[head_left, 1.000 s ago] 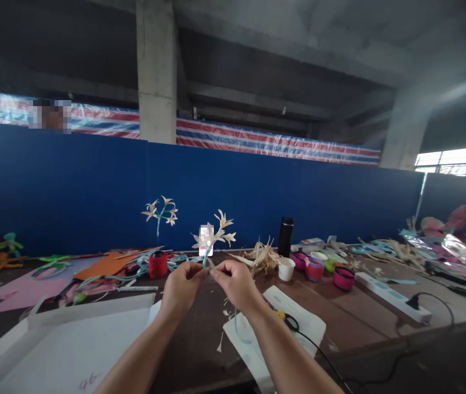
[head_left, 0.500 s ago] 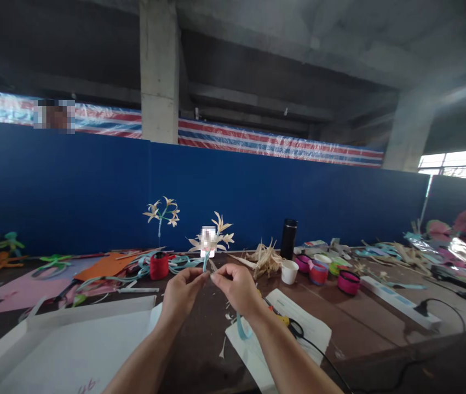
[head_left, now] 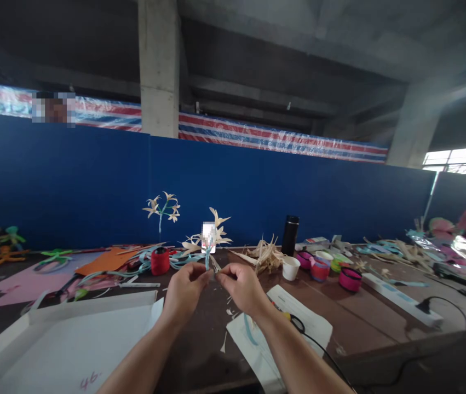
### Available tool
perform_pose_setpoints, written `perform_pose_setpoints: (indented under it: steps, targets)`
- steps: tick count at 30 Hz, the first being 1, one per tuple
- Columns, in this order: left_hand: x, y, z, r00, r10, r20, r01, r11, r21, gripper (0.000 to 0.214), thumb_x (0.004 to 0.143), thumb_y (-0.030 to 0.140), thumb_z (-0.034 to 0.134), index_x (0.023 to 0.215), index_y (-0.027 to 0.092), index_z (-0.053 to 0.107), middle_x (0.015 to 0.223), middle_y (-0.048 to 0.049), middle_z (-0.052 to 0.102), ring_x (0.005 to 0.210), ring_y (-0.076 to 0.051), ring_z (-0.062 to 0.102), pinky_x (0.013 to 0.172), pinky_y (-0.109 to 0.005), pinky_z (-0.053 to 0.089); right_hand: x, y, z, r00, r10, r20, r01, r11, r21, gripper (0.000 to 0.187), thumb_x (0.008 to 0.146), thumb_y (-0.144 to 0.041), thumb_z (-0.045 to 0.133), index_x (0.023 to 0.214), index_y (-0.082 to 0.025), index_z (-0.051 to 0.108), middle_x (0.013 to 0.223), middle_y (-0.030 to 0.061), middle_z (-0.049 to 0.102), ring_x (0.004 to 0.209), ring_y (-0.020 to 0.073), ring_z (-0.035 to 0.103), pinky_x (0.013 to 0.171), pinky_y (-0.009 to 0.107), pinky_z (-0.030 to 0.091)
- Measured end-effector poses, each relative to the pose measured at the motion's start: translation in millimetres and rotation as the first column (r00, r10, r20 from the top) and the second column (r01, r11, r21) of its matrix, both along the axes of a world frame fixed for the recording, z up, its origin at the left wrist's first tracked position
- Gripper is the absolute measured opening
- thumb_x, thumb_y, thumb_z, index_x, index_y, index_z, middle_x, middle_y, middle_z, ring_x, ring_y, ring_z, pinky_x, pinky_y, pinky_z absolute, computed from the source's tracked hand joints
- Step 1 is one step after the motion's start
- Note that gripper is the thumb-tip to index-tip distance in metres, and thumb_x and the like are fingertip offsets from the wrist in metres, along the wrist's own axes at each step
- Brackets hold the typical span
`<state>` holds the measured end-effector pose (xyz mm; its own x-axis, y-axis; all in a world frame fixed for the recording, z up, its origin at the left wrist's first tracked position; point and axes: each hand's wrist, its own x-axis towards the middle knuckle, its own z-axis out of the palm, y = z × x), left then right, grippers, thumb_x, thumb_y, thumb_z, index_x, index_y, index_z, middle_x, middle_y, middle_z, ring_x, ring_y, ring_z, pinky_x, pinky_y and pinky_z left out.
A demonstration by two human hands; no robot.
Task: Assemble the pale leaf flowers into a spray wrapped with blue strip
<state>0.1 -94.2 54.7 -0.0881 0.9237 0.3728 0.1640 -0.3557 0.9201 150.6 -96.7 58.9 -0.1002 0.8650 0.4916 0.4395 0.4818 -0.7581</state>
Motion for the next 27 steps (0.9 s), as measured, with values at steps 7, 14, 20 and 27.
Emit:
perform_pose_setpoints:
  steps: [7,14,20,27]
  targets:
    - [-0.9,0.0,0.9,0.995,0.065,-0.082,-0.061,0.997,0.046,0.021,0.067,0.037,0.061,0.073,0.017,0.061,0.059,0.0021,0.062,0.056,-0.014,0.054,0.055,-0.023,0.039,0.4,-3.6,2.3,1.0,0.004,-0.001,-0.004,1.0,0.005,0.018,0.076,-0.03,0.057,0.072,-0.015,0.067,0.062,-0.0001,0.062,0.059,0.0121,0.053,0.055,0.02,0.038]
    - [1.8,-1.6,-0.3,0.987,0.125,-0.105,-0.113,0.987,0.114,0.023,0.07,0.037,0.058,0.081,0.018,0.062,0.072,-0.0004,0.067,0.067,-0.016,0.059,0.064,-0.024,0.042,-7.7,-13.3,10.2,1.0,0.012,-0.022,-0.012,1.0,0.016,0.018,0.077,-0.028,0.057,0.076,-0.015,0.07,0.063,-0.0004,0.064,0.059,0.0125,0.055,0.056,0.02,0.039]
    - [1.8,-0.7,4.6,0.978,0.16,-0.132,-0.145,0.983,0.113,0.022,0.069,0.037,0.058,0.077,0.018,0.066,0.073,-0.0014,0.069,0.068,-0.017,0.061,0.065,-0.025,0.043,-14.0,-17.8,12.2,0.999,-0.009,-0.042,0.012,0.996,0.094,0.02,0.079,-0.025,0.055,0.086,-0.019,0.073,0.07,0.0003,0.069,0.066,0.0152,0.061,0.059,0.02,0.041]
    - [-3.6,1.7,14.9,0.968,0.154,-0.199,-0.148,0.988,0.043,0.02,0.064,0.037,0.061,0.069,0.018,0.066,0.058,0.0015,0.066,0.058,-0.016,0.059,0.056,-0.024,0.041,-12.3,-15.2,7.9,0.999,-0.028,-0.02,0.03,0.995,0.094,0.022,0.08,-0.025,0.053,0.091,-0.022,0.072,0.077,0.001,0.071,0.069,0.0161,0.062,0.063,0.022,0.042]
